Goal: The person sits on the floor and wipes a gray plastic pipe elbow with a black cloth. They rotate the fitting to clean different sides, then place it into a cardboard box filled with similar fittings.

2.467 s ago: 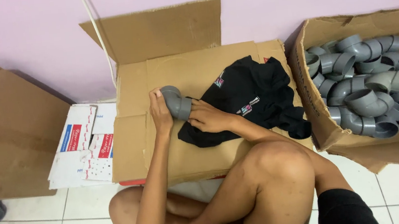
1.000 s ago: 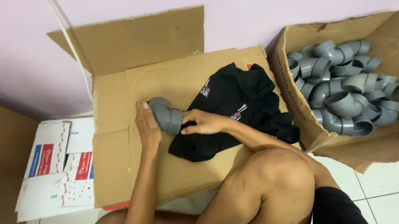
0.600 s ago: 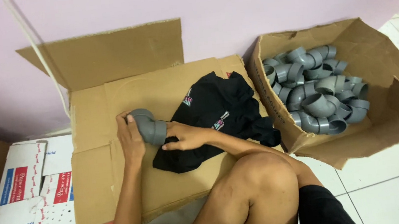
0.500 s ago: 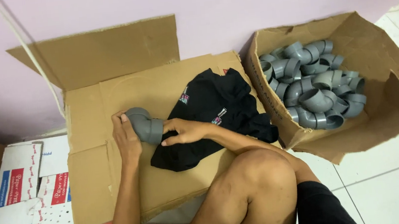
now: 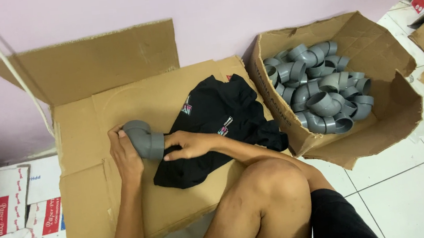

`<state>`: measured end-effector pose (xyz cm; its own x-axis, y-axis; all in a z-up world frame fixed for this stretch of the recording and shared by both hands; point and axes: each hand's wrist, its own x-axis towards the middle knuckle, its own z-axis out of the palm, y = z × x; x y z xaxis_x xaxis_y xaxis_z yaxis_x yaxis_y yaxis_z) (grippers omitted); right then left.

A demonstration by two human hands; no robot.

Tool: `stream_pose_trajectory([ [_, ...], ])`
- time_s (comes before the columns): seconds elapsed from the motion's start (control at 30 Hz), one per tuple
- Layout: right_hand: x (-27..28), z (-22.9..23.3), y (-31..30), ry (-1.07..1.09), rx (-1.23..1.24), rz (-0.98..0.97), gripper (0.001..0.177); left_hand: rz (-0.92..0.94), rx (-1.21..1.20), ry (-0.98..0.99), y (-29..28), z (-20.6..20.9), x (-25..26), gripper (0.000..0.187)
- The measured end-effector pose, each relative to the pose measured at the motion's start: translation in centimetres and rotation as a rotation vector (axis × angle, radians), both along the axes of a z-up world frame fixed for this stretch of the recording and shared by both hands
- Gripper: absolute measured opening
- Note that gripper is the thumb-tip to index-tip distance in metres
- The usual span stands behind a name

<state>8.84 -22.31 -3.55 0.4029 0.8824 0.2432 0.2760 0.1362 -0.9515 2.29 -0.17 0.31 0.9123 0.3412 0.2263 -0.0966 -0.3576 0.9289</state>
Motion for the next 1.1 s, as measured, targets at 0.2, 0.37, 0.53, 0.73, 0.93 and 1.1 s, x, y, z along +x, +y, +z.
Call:
stream_pose_trajectory([
  [0.2, -1.2, 3.2, 1.2, -0.442, 0.083, -0.016, 0.020, -0.005, 0.031, -0.005, -0.1, -0.2, 0.3, 0.044],
  [0.37, 0.3, 0.6, 0.3, -0.193, 0.037, 0.007, 0.019, 0.021, 0.045, -0.021, -0.4, 0.2, 0.0, 0.039],
  [0.53, 0.2, 1.3, -0.2, -0.011, 0.075, -0.027, 0.020, 0.032, 0.060, -0.034, -0.6, 0.0, 0.1, 0.036],
  [0.73, -1.2, 3.8, 0.6, -0.351, -0.029, -0.018, 0.023, 0.007, 0.054, -0.045, -0.7, 0.1, 0.0, 0.036],
  [0.93, -0.4, 3.2, 0.1, -0.095, 0.027, -0.027, 0.024, 0.018, 0.058, -0.045, -0.6, -0.3, 0.0, 0.039],
  [1.1, 0.5, 0.0, 0.0, -0.130, 0.099, -0.053, 0.017, 0.022, 0.068, -0.069, -0.7, -0.1, -0.1, 0.040],
])
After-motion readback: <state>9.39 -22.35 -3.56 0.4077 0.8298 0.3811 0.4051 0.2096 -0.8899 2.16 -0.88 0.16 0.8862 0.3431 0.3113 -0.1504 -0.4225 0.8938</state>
